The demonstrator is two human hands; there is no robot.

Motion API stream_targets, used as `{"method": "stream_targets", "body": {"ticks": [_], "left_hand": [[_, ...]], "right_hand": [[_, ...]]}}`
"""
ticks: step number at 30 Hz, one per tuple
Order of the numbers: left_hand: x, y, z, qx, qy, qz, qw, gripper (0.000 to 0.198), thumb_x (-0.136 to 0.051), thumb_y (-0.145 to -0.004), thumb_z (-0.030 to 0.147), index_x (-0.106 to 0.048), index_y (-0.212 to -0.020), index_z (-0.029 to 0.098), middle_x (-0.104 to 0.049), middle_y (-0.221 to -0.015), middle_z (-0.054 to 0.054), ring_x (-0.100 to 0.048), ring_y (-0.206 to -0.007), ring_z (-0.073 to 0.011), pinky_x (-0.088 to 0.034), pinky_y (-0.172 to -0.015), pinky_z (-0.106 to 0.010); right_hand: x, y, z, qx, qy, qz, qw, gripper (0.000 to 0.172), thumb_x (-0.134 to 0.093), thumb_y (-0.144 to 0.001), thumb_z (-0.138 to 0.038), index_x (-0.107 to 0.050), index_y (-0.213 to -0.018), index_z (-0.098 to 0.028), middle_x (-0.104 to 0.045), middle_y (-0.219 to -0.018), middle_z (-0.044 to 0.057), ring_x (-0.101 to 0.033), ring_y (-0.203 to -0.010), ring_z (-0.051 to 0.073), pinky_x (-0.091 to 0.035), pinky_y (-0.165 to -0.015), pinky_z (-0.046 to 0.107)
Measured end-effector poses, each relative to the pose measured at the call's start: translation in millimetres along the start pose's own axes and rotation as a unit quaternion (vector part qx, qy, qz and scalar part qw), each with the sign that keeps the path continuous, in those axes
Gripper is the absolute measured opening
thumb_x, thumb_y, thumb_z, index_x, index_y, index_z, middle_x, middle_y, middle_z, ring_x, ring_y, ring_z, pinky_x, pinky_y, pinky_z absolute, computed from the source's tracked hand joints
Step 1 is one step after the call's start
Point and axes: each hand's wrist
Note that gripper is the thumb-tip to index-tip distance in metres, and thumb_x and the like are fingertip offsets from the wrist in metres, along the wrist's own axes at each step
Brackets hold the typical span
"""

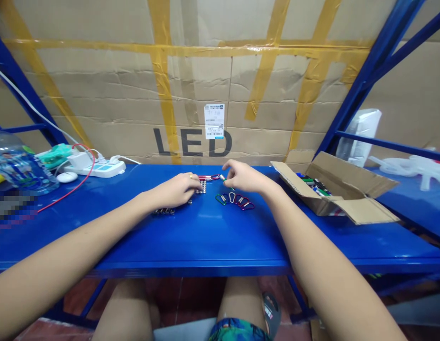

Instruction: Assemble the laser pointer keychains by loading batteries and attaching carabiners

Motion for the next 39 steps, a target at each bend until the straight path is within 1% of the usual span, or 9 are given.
{"method": "stream_targets", "body": {"ticks": [3,6,12,17,21,24,30,35,39], "left_hand": [[-5.1,-5,1,-0.004,-0.028,-0.012,1.0,0.042,-0.043,-0.078,0.0,-0.073,-0.101,0.017,-0.069,-0.107,-0.011,-0.058,-0.105,-0.0245,-0.045,-0.091,-0.037],[-4.5,-6,1,0.003,-0.047,-0.01,0.999,0.045,-0.042,-0.074,-0.002,-0.072,-0.102,0.015,-0.067,-0.106,-0.012,-0.057,-0.104,-0.0249,-0.046,-0.087,-0.036],[5.4,-4,-3,0.023,-0.073,0.029,0.997,0.032,-0.041,-0.082,0.004,-0.071,-0.086,0.015,-0.067,-0.093,-0.011,-0.059,-0.09,-0.0223,-0.045,-0.081,-0.035],[5.8,0,-13,0.015,-0.017,0.006,1.0,0.041,-0.042,-0.074,0.0,-0.076,-0.09,0.017,-0.072,-0.105,-0.009,-0.063,-0.095,-0.0225,-0.045,-0.09,-0.036],[3.0,1,-16,0.015,-0.004,-0.012,1.0,0.044,-0.043,-0.073,0.001,-0.078,-0.094,0.018,-0.074,-0.107,-0.009,-0.064,-0.102,-0.0233,-0.045,-0.096,-0.036],[1.0,2,-17,0.024,-0.007,-0.009,1.0,0.044,-0.045,-0.074,0.002,-0.078,-0.096,0.02,-0.074,-0.106,-0.008,-0.063,-0.106,-0.0238,-0.044,-0.099,-0.037],[0.2,3,-16,0.04,0.004,-0.007,0.999,0.045,-0.044,-0.074,0.003,-0.078,-0.097,0.021,-0.075,-0.104,-0.008,-0.063,-0.105,-0.0233,-0.045,-0.098,-0.036],[4.4,8,-13,0.013,0.039,-0.019,0.999,0.047,-0.044,-0.072,-0.001,-0.078,-0.094,0.022,-0.075,-0.104,-0.005,-0.063,-0.103,-0.0215,-0.045,-0.097,-0.035],[6.8,10,-14,0.012,0.042,-0.01,0.999,0.041,-0.045,-0.078,0.001,-0.077,-0.095,0.021,-0.074,-0.103,-0.006,-0.062,-0.101,-0.0217,-0.045,-0.094,-0.035]], "right_hand": [[-7,-2,-1,0.02,0.002,-0.01,1.0,0.04,-0.063,-0.075,-0.014,-0.057,-0.114,-0.016,-0.069,-0.085,0.004,-0.061,-0.071,0.017,-0.046,-0.061,0.027],[-8,-3,-3,0.036,0.007,-0.006,0.999,0.036,-0.064,-0.075,-0.014,-0.061,-0.111,-0.016,-0.069,-0.084,0.004,-0.061,-0.07,0.017,-0.046,-0.061,0.027],[-6,-5,-2,0.051,0.037,0.013,0.998,0.013,-0.065,-0.076,-0.017,-0.068,-0.089,-0.016,-0.07,-0.078,0.004,-0.061,-0.07,0.017,-0.045,-0.062,0.027],[-8,-4,-3,0.054,0.058,0.019,0.997,0.015,-0.063,-0.076,-0.017,-0.07,-0.089,-0.016,-0.072,-0.082,0.005,-0.062,-0.072,0.018,-0.045,-0.065,0.028],[-8,-3,-4,0.057,0.068,0.013,0.996,0.014,-0.064,-0.077,-0.019,-0.07,-0.09,-0.016,-0.072,-0.084,0.006,-0.061,-0.073,0.018,-0.044,-0.065,0.027],[-9,-3,-4,0.062,0.072,0.011,0.995,0.013,-0.064,-0.077,-0.02,-0.07,-0.088,-0.016,-0.072,-0.085,0.006,-0.061,-0.074,0.018,-0.044,-0.067,0.028],[-9,-4,-3,0.066,0.075,-0.004,0.995,0.012,-0.065,-0.078,-0.021,-0.07,-0.088,-0.017,-0.072,-0.086,0.006,-0.061,-0.074,0.018,-0.043,-0.065,0.027],[-9,-2,-6,0.069,0.076,-0.011,0.995,0.012,-0.065,-0.079,-0.021,-0.069,-0.089,-0.016,-0.072,-0.088,0.006,-0.061,-0.076,0.018,-0.043,-0.067,0.027],[-10,0,-9,0.072,0.072,-0.019,0.995,0.01,-0.065,-0.078,-0.02,-0.068,-0.087,-0.016,-0.072,-0.086,0.006,-0.061,-0.077,0.018,-0.044,-0.067,0.028]]}}
Point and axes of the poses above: each hand's wrist, its own y-axis away from the middle knuckle, its own x-axis out of the back of the hand, z = x × y
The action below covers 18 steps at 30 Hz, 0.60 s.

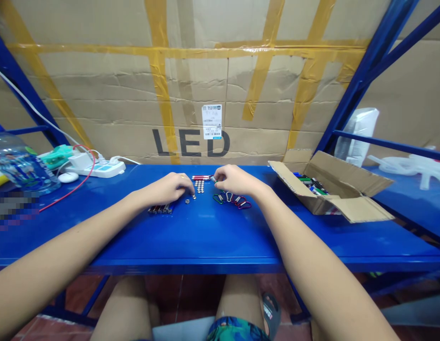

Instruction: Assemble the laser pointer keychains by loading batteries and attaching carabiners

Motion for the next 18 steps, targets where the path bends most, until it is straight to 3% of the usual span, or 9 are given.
{"method": "stream_targets", "body": {"ticks": [4,8,12,15,18], "left_hand": [[-3.2,-3,-4,-0.014,-0.024,0.01,1.0,0.028,-0.05,-0.088,0.013,-0.077,-0.091,0.022,-0.073,-0.095,-0.007,-0.059,-0.097,-0.0239,-0.042,-0.091,-0.037],[-6.2,-6,-4,-0.013,-0.047,-0.006,0.999,0.023,-0.054,-0.088,0.017,-0.076,-0.083,0.022,-0.071,-0.083,-0.008,-0.056,-0.091,-0.0247,-0.04,-0.087,-0.036],[0.8,-7,6,0.037,-0.081,-0.049,0.995,0.019,-0.055,-0.085,0.018,-0.073,-0.084,0.019,-0.07,-0.085,-0.009,-0.058,-0.092,-0.025,-0.042,-0.081,-0.034],[9.9,-6,15,0.083,-0.038,-0.101,0.991,0.012,-0.058,-0.081,0.019,-0.07,-0.084,0.018,-0.069,-0.083,-0.005,-0.061,-0.083,-0.0211,-0.043,-0.072,-0.029],[15.5,-3,19,0.092,-0.022,-0.108,0.99,0.01,-0.058,-0.077,0.017,-0.068,-0.08,0.018,-0.07,-0.079,-0.004,-0.061,-0.074,-0.018,-0.042,-0.065,-0.027]], "right_hand": [[-3,0,-3,0.021,-0.042,-0.007,0.999,0.012,-0.064,-0.077,-0.021,-0.068,-0.088,-0.017,-0.071,-0.085,0.005,-0.062,-0.077,0.018,-0.045,-0.068,0.028],[-11,0,-9,0.045,-0.088,-0.014,0.995,0.013,-0.065,-0.078,-0.024,-0.067,-0.088,-0.017,-0.068,-0.079,0.003,-0.06,-0.073,0.017,-0.045,-0.067,0.029],[-22,-1,-15,0.065,-0.166,-0.035,0.983,0.012,-0.062,-0.08,-0.024,-0.065,-0.089,-0.017,-0.065,-0.077,0.001,-0.058,-0.069,0.015,-0.045,-0.065,0.028],[-29,-3,-15,0.065,-0.195,-0.049,0.977,0.01,-0.062,-0.078,-0.023,-0.063,-0.086,-0.017,-0.065,-0.077,0.001,-0.058,-0.066,0.014,-0.045,-0.063,0.028],[-33,-4,-13,0.063,-0.193,-0.061,0.977,0.009,-0.062,-0.077,-0.021,-0.064,-0.086,-0.018,-0.065,-0.076,0.001,-0.059,-0.065,0.015,-0.046,-0.062,0.028]]}}
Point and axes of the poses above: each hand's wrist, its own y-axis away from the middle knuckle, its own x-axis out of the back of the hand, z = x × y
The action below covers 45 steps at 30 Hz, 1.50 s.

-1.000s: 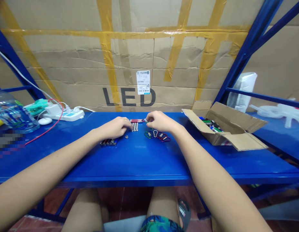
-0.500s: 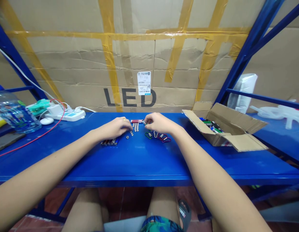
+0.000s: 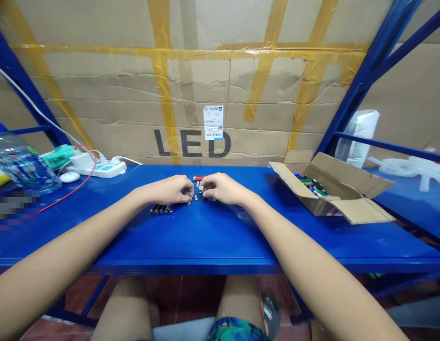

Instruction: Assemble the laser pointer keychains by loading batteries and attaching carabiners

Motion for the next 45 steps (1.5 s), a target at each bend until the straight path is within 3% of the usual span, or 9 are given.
{"method": "stream_targets", "body": {"ticks": [2,7,10,16,22,29,37,45], "left_hand": [[-0.1,1,0,-0.012,-0.033,0.041,0.999,0.01,-0.058,-0.077,0.016,-0.068,-0.078,0.018,-0.07,-0.078,-0.004,-0.062,-0.074,-0.0186,-0.043,-0.066,-0.028],[-9.4,0,3,-0.058,-0.02,0.231,0.971,0.016,-0.056,-0.088,0.021,-0.07,-0.096,0.017,-0.074,-0.092,-0.006,-0.067,-0.084,-0.0194,-0.049,-0.076,-0.031],[-16.2,-2,7,-0.113,-0.017,0.271,0.956,0.017,-0.056,-0.091,0.019,-0.07,-0.1,0.018,-0.075,-0.099,-0.006,-0.069,-0.088,-0.0194,-0.051,-0.08,-0.032],[-20.4,-4,4,-0.16,-0.034,0.278,0.947,0.017,-0.055,-0.092,0.017,-0.071,-0.1,0.017,-0.074,-0.1,-0.008,-0.069,-0.09,-0.0194,-0.053,-0.081,-0.032],[-17.8,0,3,-0.192,-0.031,0.248,0.949,0.017,-0.055,-0.092,0.017,-0.071,-0.096,0.016,-0.072,-0.095,-0.008,-0.067,-0.086,-0.0181,-0.051,-0.078,-0.031],[-15.8,4,3,-0.163,-0.014,0.272,0.948,0.017,-0.055,-0.091,0.016,-0.071,-0.097,0.017,-0.072,-0.096,-0.006,-0.067,-0.088,-0.0186,-0.051,-0.081,-0.032],[-19.1,6,8,-0.174,-0.07,0.222,0.957,0.017,-0.054,-0.093,0.017,-0.069,-0.1,0.019,-0.071,-0.099,-0.006,-0.064,-0.093,-0.0202,-0.05,-0.084,-0.034],[-27.8,-4,7,-0.163,-0.042,0.263,0.95,0.013,-0.049,-0.098,0.022,-0.061,-0.1,0.018,-0.068,-0.098,-0.007,-0.064,-0.092,-0.0194,-0.05,-0.079,-0.032]], "right_hand": [[-1,0,1,-0.006,0.0,0.0,1.0,0.011,-0.062,-0.076,-0.021,-0.064,-0.087,-0.018,-0.066,-0.076,0.001,-0.059,-0.065,0.015,-0.047,-0.063,0.029],[-3,1,-1,-0.012,-0.013,0.008,1.0,0.012,-0.06,-0.076,-0.018,-0.064,-0.087,-0.017,-0.065,-0.073,0.001,-0.059,-0.064,0.015,-0.047,-0.062,0.028],[-3,1,-3,-0.008,-0.014,0.019,1.0,0.009,-0.058,-0.075,-0.017,-0.062,-0.084,-0.017,-0.064,-0.071,0.0,-0.058,-0.063,0.014,-0.047,-0.061,0.028],[-4,-1,-2,-0.019,-0.023,0.029,0.999,0.009,-0.058,-0.077,-0.016,-0.063,-0.084,-0.017,-0.064,-0.07,0.0,-0.059,-0.062,0.014,-0.048,-0.061,0.027],[-4,0,-4,-0.04,-0.04,0.038,0.998,0.009,-0.062,-0.072,-0.013,-0.06,-0.079,-0.018,-0.065,-0.067,-0.001,-0.061,-0.061,0.014,-0.047,-0.06,0.027],[-3,-1,-3,-0.037,-0.03,0.031,0.998,0.01,-0.063,-0.072,-0.013,-0.061,-0.079,-0.019,-0.068,-0.071,-0.001,-0.063,-0.065,0.015,-0.049,-0.064,0.028],[-3,-2,-1,-0.041,-0.025,0.036,0.998,0.01,-0.065,-0.07,-0.013,-0.059,-0.075,-0.019,-0.066,-0.068,-0.002,-0.064,-0.064,0.016,-0.05,-0.064,0.028],[-6,-2,-4,-0.026,-0.061,0.03,0.997,0.007,-0.061,-0.076,-0.015,-0.055,-0.077,-0.019,-0.065,-0.073,0.001,-0.064,-0.064,0.017,-0.053,-0.066,0.031]]}}
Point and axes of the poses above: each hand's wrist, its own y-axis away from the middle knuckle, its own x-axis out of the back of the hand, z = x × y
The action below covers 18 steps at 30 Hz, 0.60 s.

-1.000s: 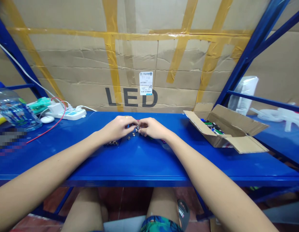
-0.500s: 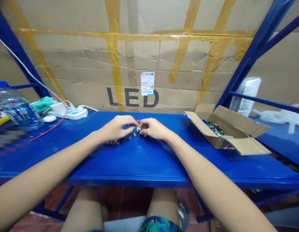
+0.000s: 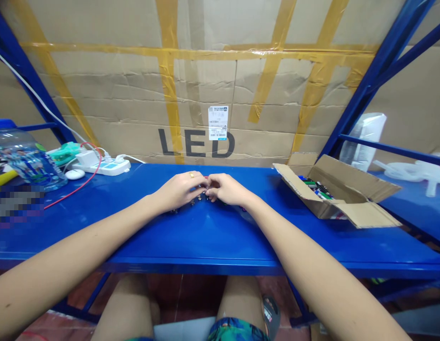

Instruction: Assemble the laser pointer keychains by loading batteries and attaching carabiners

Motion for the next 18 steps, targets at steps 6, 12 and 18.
{"method": "stream_targets", "body": {"ticks": [6,12,18], "left_hand": [[-2.8,0.5,-2.6,0.05,0.032,0.036,0.998,0.025,-0.057,-0.093,0.026,-0.052,-0.116,0.019,-0.064,-0.106,-0.007,-0.063,-0.09,-0.0184,-0.05,-0.076,-0.031],[-2.0,-1.1,-1.8,0.015,0.014,-0.005,1.0,0.012,-0.051,-0.097,0.023,-0.062,-0.094,0.019,-0.064,-0.098,-0.007,-0.059,-0.098,-0.0211,-0.049,-0.086,-0.035],[3.5,-1.4,-0.1,0.06,0.051,0.009,0.997,0.009,-0.055,-0.094,0.023,-0.06,-0.098,0.018,-0.067,-0.096,-0.006,-0.062,-0.09,-0.0188,-0.049,-0.079,-0.032]], "right_hand": [[-0.1,-0.4,-0.1,-0.003,-0.013,0.0,1.0,0.01,-0.063,-0.075,-0.014,-0.054,-0.074,-0.019,-0.063,-0.069,-0.001,-0.063,-0.063,0.016,-0.053,-0.065,0.03],[0.5,-0.1,0.7,-0.004,-0.007,0.003,1.0,0.008,-0.063,-0.076,-0.015,-0.056,-0.074,-0.019,-0.064,-0.067,0.0,-0.063,-0.062,0.015,-0.053,-0.064,0.029],[1.9,1.4,-1.9,-0.024,-0.006,0.004,1.0,0.012,-0.068,-0.076,-0.017,-0.056,-0.077,-0.019,-0.065,-0.068,0.0,-0.065,-0.063,0.015,-0.053,-0.064,0.028]]}}
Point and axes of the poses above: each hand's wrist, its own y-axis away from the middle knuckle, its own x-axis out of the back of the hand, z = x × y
